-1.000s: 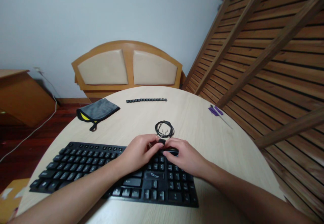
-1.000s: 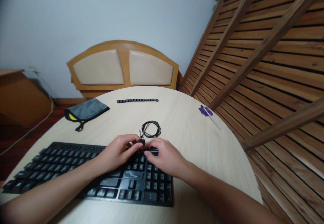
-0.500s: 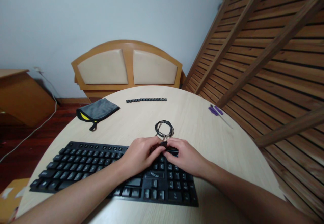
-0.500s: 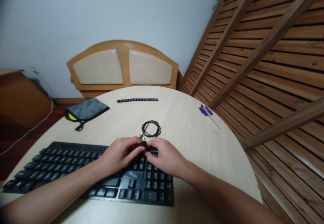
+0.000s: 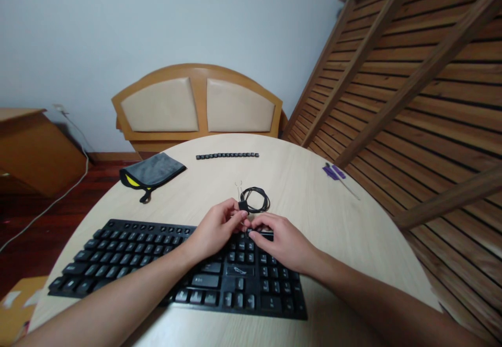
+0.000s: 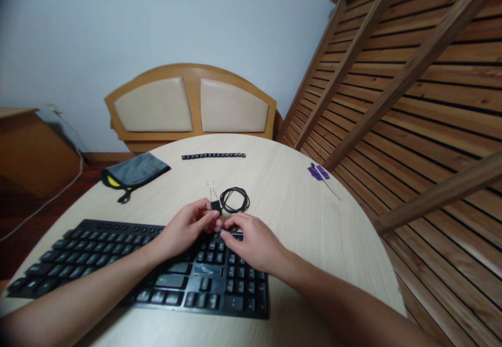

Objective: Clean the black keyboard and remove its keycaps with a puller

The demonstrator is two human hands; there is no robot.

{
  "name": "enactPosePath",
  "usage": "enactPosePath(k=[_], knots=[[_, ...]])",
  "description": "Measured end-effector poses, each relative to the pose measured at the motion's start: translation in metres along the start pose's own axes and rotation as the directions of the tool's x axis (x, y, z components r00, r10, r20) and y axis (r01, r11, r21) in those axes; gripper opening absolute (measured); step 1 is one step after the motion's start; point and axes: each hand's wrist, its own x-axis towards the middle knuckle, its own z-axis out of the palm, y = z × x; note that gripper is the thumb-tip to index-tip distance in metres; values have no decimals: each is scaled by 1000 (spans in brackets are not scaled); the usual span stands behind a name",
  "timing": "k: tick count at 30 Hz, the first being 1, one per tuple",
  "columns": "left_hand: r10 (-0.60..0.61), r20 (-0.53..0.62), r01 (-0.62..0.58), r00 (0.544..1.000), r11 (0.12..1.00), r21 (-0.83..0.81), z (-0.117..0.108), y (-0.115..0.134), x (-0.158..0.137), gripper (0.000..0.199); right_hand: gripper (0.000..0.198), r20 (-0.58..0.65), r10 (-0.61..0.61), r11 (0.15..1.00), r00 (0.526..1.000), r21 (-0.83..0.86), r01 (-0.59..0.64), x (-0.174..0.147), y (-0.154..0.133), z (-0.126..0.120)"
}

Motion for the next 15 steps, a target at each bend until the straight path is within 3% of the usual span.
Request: enactPosePath(k=[5, 11, 15], knots=[[47, -29, -47, 998, 999, 9, 0, 4, -1, 34, 15, -27, 24, 997, 999, 77, -22, -3, 5, 1], [113, -40, -106, 993, 982, 155, 1, 7, -6, 26, 18, -67, 129, 974, 989, 194, -114, -1, 6, 3], [81, -29, -78, 996, 992, 100, 2, 11, -6, 28, 23, -113, 219, 939, 969, 293, -178, 2, 7, 3]])
